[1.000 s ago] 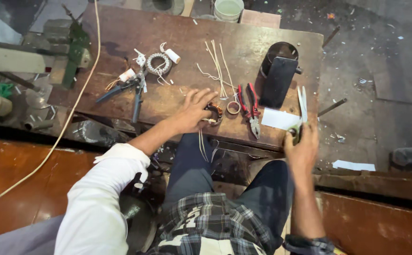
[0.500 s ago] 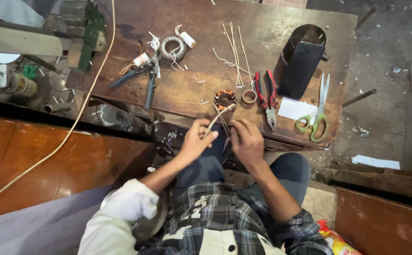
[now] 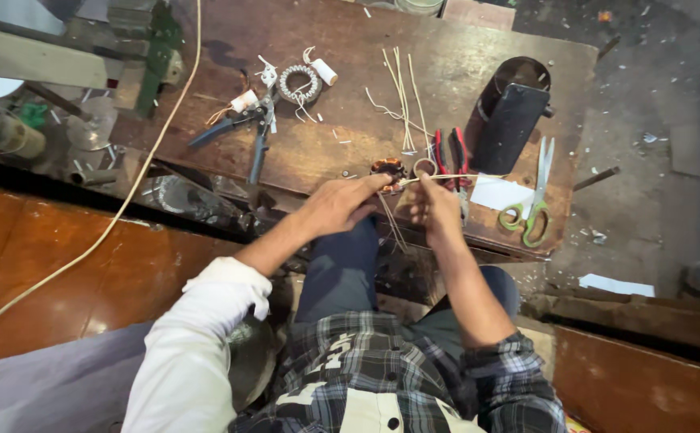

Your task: The person winds thin insulated wire around a small circular core, using pliers to strip wire ends and scissors to cut the wire. The person repeatedly wraps, trims, and adjusts the wire on the core.

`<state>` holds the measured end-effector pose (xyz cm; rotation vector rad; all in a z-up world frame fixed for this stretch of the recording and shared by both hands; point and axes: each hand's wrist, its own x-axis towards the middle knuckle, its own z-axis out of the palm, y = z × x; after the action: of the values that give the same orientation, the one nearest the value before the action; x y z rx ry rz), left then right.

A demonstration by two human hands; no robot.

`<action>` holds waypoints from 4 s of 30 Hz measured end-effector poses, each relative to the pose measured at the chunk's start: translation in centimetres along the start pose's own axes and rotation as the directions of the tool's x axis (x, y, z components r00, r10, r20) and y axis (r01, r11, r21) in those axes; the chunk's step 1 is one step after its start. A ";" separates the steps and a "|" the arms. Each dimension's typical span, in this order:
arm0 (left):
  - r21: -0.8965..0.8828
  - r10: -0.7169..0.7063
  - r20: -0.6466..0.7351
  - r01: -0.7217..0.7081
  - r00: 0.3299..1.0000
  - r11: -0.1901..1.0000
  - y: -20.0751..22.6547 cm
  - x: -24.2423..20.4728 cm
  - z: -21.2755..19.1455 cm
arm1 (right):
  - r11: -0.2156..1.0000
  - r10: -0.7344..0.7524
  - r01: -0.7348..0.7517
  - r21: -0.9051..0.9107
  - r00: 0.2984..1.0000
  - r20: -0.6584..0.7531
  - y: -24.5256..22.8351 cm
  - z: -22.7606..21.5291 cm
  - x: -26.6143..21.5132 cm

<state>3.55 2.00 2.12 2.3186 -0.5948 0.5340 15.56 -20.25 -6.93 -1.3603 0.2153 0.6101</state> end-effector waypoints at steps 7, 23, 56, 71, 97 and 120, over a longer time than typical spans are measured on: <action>0.067 -0.229 0.132 0.221 0.964 0.973 -3.3 0.7 3.3 | 0.417 -0.728 0.644 -0.642 0.659 0.188 2.8 2.6 -5.9; 0.108 -0.404 -0.472 0.506 0.784 0.856 -3.5 -1.3 10.7 | 0.443 -0.646 0.580 -0.684 0.735 0.205 -0.6 4.3 -6.6; 0.040 -0.180 -0.440 0.220 0.880 0.975 -6.0 -2.7 12.2 | -0.120 -0.559 0.668 -0.735 0.566 0.606 -4.6 4.6 -6.7; 0.113 -0.074 -0.473 0.144 0.878 0.983 -7.4 -3.8 14.6 | -0.002 -0.613 0.579 -0.815 0.643 0.459 -2.6 6.0 -7.2; 0.158 -0.058 -0.472 0.150 0.879 0.976 -7.5 -4.1 14.7 | 0.593 -0.548 0.515 -0.619 0.821 0.158 0.3 4.2 -7.0; 0.338 0.085 -0.483 0.095 0.872 0.936 -8.3 -3.7 15.8 | 0.206 -0.497 0.466 -0.860 0.807 0.318 -2.4 5.5 -7.0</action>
<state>8.37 -2.50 -14.90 2.3638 -0.2558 1.2723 9.92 -17.15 -0.35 -2.4112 -0.6789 0.0884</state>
